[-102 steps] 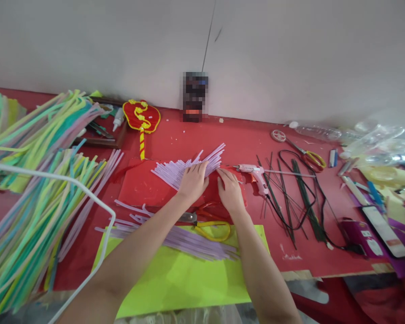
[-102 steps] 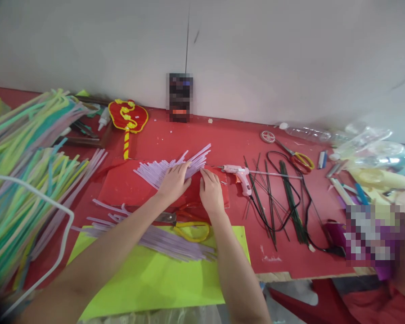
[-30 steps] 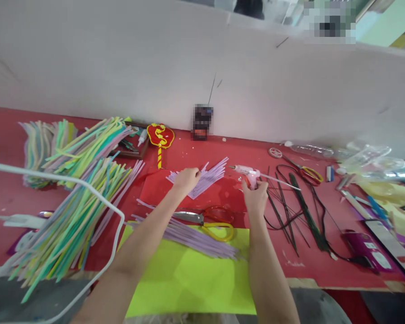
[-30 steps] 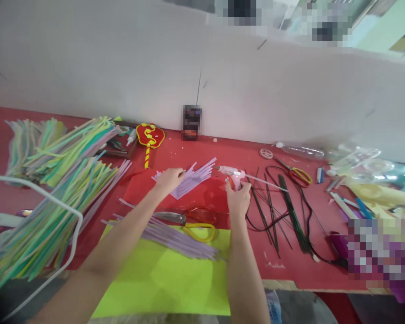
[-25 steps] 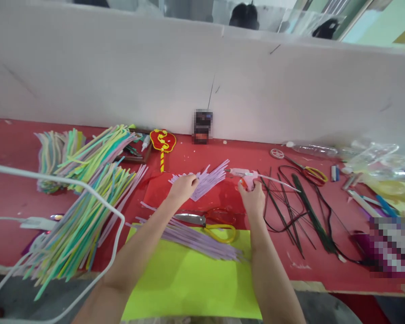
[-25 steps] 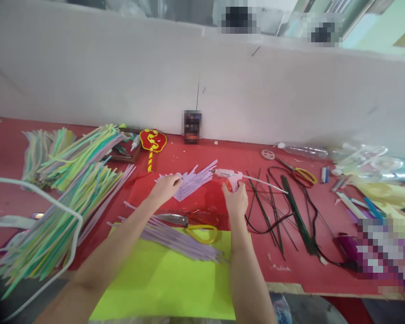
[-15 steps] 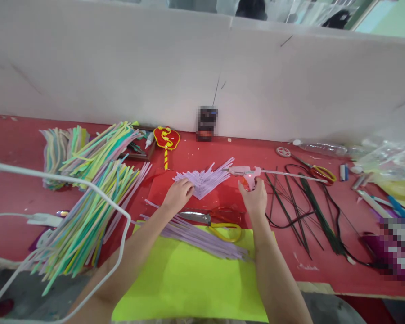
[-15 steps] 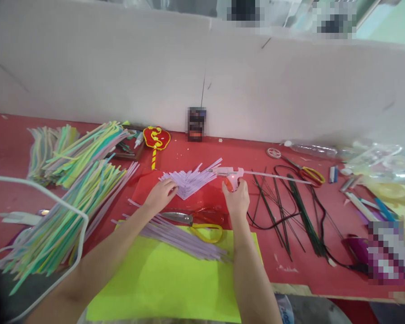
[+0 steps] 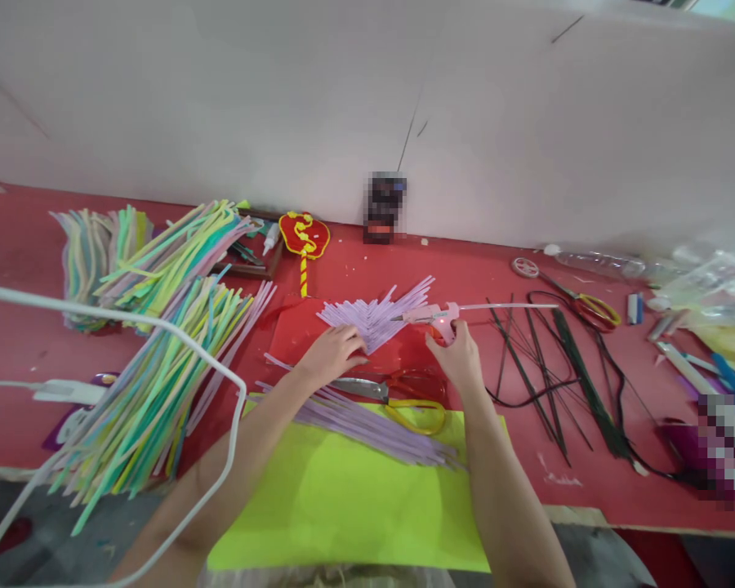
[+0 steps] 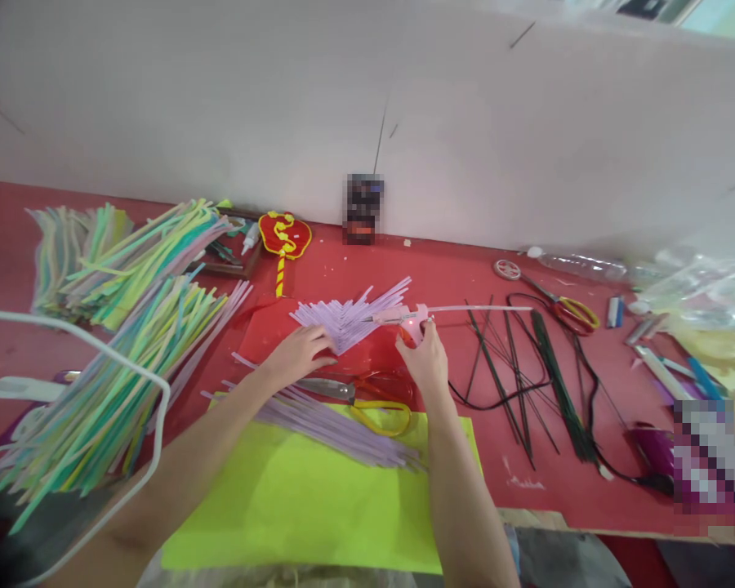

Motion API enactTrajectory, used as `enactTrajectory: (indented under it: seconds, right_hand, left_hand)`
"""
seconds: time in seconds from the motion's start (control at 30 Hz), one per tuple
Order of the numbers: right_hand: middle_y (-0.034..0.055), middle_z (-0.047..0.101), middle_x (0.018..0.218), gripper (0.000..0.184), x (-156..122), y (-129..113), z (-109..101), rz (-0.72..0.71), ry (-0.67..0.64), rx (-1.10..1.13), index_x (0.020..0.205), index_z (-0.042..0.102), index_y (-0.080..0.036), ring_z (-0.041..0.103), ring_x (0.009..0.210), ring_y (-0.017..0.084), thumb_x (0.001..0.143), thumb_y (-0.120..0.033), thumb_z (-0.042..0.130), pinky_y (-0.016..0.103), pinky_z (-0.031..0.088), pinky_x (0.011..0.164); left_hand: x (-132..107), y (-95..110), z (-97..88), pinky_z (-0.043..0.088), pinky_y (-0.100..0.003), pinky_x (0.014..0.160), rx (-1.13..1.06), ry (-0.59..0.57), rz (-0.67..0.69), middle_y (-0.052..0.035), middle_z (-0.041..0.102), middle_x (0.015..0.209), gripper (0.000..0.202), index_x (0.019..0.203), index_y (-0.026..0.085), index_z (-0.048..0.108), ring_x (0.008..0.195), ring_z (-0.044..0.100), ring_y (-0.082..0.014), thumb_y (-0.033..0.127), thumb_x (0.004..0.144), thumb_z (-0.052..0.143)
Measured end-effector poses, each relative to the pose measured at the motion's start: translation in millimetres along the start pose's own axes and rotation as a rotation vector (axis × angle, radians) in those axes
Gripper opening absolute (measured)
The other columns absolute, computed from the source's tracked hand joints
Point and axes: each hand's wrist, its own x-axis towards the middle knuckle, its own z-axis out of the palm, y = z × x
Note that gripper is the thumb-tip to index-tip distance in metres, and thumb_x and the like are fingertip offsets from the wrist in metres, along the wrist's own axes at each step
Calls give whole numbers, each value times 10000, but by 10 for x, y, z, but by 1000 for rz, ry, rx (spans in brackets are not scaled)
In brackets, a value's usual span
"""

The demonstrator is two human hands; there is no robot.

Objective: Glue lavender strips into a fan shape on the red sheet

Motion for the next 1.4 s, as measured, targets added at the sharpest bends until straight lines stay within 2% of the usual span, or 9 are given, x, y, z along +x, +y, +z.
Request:
enactTrajectory:
  seconds: [0.2,0.33,0.57,0.9,1.03,1.17,1.23,1.33,1.4]
  right_hand:
    - [152,614,1025,458,64,196,8,-85,29,-87,1039,539,-132,545,977,284,652,-377,562,442,416,902]
    - [129,614,1002,422,113,348,-46,-63,44,-115,1033,559,-144,535,966,278,660,-341,546,444,411,901]
    - [148,601,1022,426,99,327,-113,31,63,-176,1063,572,-132,526,981,289,687,-328,536,427,417,857]
    - [176,528,1170,487,26,250,-201,102,-50,-293,1182,541,-142,472,1109,333,720,-297,532,469,387,899]
    - [154,543,1146,515,61,377,-164,18,-84,-207,1175,563,-146,493,1093,305,688,-314,564,449,397,912]
    - [132,563,1082,460,74,428,-131,9,-26,-160,1109,597,-155,518,1048,283,677,-310,564,436,410,904]
    - [123,564,1064,429,77,419,-126,39,19,-158,1071,606,-163,531,1017,275,670,-310,568,431,419,894]
    - [111,559,1060,413,91,412,-135,80,67,-166,1044,608,-174,543,987,265,655,-311,577,431,422,898]
    - [105,552,1066,418,108,429,-151,97,99,-160,1044,605,-182,542,983,260,644,-298,576,437,413,917]
  left_hand:
    - [4,18,31,422,-391,990,56,94,-65,-91,588,1206,342,1163,208,588,1135,549,-230,291,835,641]
    - [14,-22,95,327,-413,1100,69,63,-77,-117,486,1395,486,1291,186,505,1288,450,-241,341,845,617]
    - [50,-25,131,269,-427,1135,137,43,-104,-116,483,1414,485,1312,166,486,1314,431,-238,343,868,572]
    - [30,-64,167,254,-457,1142,116,55,-87,-99,480,1414,490,1316,188,476,1315,422,-242,374,874,571]
    - [22,-39,110,326,-450,1092,107,108,-59,-97,529,1332,431,1256,195,517,1234,481,-246,343,859,597]
    - [-5,86,6,450,-362,893,101,115,39,-69,628,1009,186,979,177,613,985,579,-207,327,902,535]
    - [-21,165,-6,449,-320,825,103,65,137,-43,630,895,188,892,172,609,888,590,-178,298,937,478]
    - [-27,240,31,433,-293,795,106,2,241,-32,631,874,189,882,171,603,862,592,-157,260,952,452]
    - [-19,243,58,431,-291,791,112,4,213,-32,634,877,180,886,171,602,857,596,-155,251,951,455]
